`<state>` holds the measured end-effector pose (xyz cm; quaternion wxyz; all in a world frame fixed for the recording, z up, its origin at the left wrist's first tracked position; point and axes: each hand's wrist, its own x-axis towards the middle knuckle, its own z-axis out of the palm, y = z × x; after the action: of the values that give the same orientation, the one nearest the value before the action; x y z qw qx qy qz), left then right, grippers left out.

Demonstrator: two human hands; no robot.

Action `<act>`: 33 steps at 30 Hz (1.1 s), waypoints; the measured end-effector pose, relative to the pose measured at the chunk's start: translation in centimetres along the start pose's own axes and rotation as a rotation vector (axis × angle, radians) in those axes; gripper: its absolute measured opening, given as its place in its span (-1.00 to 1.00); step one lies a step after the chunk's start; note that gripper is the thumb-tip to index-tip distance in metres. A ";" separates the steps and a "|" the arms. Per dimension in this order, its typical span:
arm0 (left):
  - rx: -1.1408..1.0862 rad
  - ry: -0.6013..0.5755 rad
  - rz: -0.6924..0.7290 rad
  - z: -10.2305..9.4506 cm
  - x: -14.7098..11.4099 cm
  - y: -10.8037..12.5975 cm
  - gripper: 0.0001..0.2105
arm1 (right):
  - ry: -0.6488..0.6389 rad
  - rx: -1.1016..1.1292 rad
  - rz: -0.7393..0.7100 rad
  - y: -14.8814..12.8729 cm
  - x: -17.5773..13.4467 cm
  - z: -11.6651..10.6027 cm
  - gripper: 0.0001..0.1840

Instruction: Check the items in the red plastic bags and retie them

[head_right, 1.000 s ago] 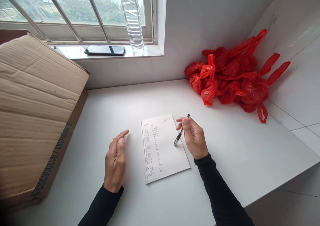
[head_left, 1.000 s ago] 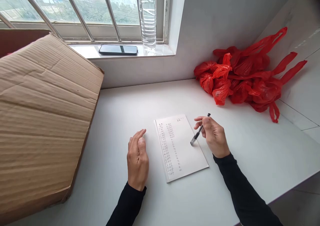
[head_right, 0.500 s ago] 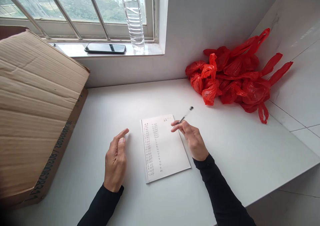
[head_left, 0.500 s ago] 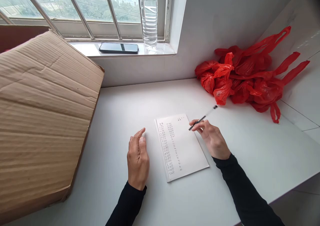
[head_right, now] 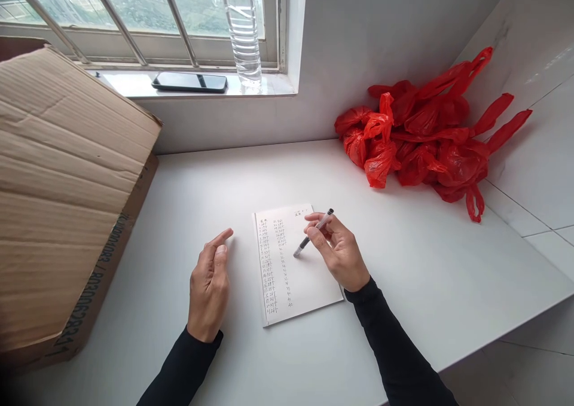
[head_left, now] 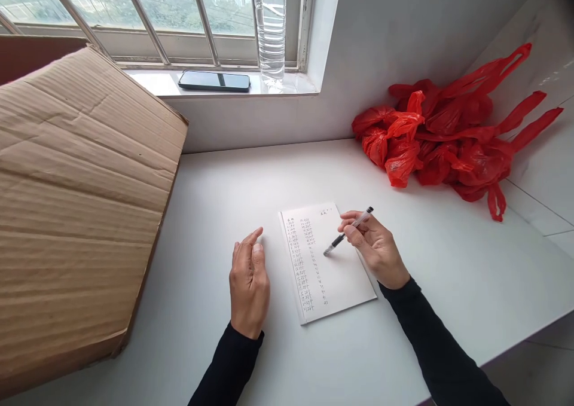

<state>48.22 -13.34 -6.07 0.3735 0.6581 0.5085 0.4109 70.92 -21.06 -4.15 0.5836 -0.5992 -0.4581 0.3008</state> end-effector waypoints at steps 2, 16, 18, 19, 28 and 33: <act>0.004 -0.002 -0.014 0.0 0.0 0.0 -0.67 | 0.026 0.101 0.000 -0.1 0.0 -0.1 -0.63; 0.011 -0.010 0.004 0.0 0.0 0.0 -0.67 | -0.022 0.414 0.059 0.0 0.5 -0.8 -0.32; 0.015 -0.003 0.000 0.0 -0.1 0.0 -0.67 | 0.063 0.339 0.069 0.6 0.8 -1.2 -0.53; 0.017 -0.001 -0.002 0.0 -0.1 0.1 -0.67 | 0.109 0.272 0.070 0.9 0.9 -1.5 -0.60; 0.060 -0.016 0.015 -0.1 0.0 -0.5 -0.69 | 0.306 -0.763 0.108 4.1 1.8 -5.0 -0.32; 0.213 -0.001 0.194 0.1 -0.2 -1.0 -0.67 | 0.339 -0.933 0.013 6.1 2.4 -5.5 -0.52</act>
<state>47.93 -13.33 -7.02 0.2602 0.7403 0.4829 0.3887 77.96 -20.64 -8.93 0.3179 -0.8399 -0.4386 -0.0344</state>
